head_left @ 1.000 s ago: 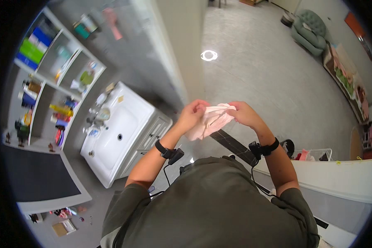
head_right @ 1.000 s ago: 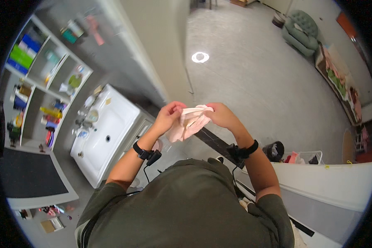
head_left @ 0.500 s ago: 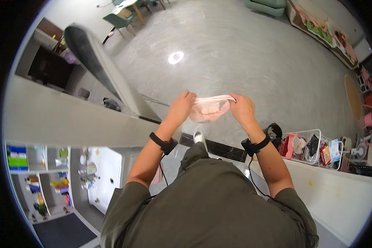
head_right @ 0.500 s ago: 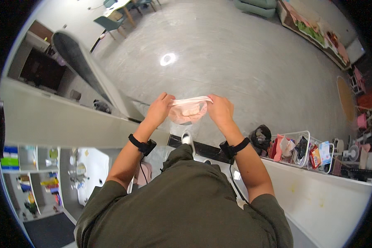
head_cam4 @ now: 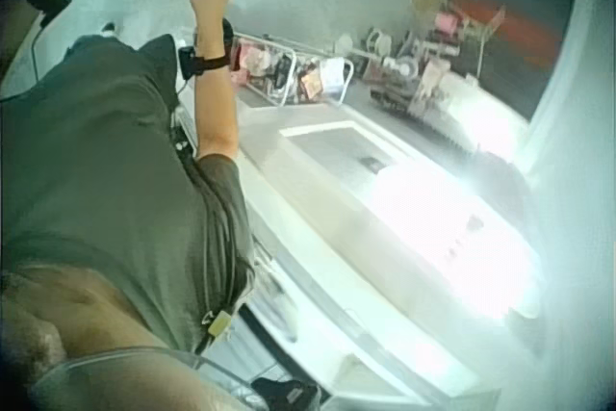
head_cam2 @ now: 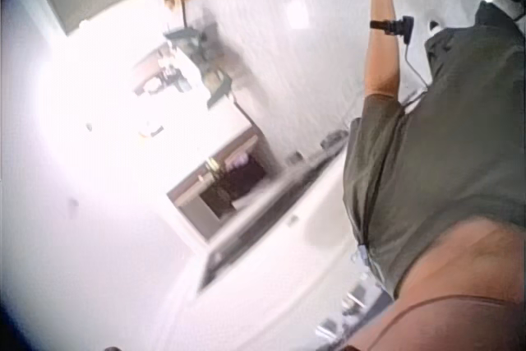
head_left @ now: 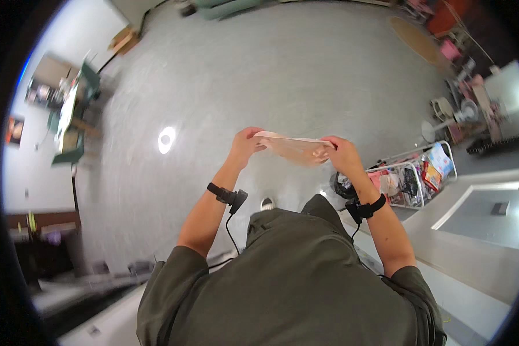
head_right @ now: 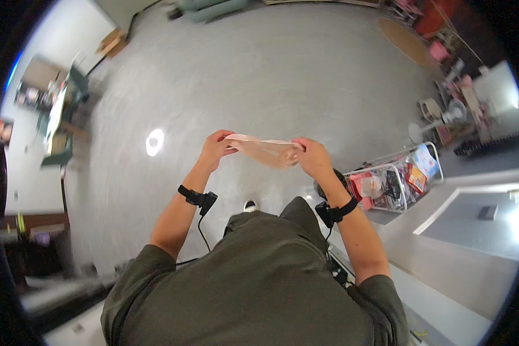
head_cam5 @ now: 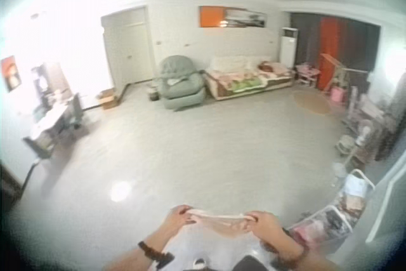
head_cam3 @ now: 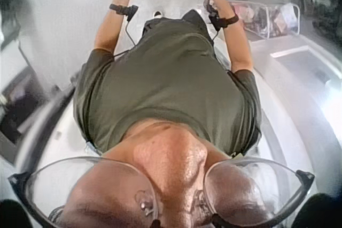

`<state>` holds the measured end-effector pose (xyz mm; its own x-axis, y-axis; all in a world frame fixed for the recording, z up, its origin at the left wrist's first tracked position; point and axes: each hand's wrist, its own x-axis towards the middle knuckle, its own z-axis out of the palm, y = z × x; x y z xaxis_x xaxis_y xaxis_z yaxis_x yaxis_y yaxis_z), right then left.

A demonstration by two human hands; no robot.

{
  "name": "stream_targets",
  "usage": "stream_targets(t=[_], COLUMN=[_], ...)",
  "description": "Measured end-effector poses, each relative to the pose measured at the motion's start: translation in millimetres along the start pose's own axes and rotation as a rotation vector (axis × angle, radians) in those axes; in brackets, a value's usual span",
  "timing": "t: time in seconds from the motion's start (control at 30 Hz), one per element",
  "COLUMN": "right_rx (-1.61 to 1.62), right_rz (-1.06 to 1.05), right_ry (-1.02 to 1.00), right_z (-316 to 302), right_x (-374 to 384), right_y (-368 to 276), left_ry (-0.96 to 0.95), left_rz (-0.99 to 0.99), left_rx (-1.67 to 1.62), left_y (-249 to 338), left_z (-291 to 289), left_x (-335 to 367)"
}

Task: The person washes a small pink cloth in a bathroom sink using liquid soap, then walks to a drying rack and hangs it along with a white towel.

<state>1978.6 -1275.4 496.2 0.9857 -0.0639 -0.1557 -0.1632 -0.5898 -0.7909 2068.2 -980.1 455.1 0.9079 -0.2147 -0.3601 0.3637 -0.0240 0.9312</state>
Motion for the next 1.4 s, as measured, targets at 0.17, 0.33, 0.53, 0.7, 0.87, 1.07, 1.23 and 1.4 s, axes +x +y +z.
stream_targets(t=[0.17,0.33,0.53,0.7,0.87,1.07,1.23,1.4], right_rx=[0.638,0.874,0.6,0.753,0.886,0.911,0.666,0.19], right_rz=[0.292,0.201,0.223,0.225,0.21,0.205,0.081,0.555], right_ry=[-0.194,-0.318,0.121,0.244,0.262,0.4,0.594,0.466], right_z=[-92,-189,-305,-406,-488,-637,-776,-899], right_x=[130,263,425,558,696,888,999,1061], right_y=[22,69,148,180,235,310,388,489], left_ry=[-0.191,-0.328,-0.391,-0.33,-0.086,-0.125,-0.561,-0.908], left_rz=[0.082,0.245,0.312,0.626,0.805,0.929,0.612,0.927], left_rx=[0.275,0.668,0.912,1.197,1.09,1.008,0.745,1.0], left_y=[117,213,309,349,379,443,493,526], left_z=[95,197,289,326,427,581,746,916], left_x=[186,329,471,608,762,1024,1214,1344])
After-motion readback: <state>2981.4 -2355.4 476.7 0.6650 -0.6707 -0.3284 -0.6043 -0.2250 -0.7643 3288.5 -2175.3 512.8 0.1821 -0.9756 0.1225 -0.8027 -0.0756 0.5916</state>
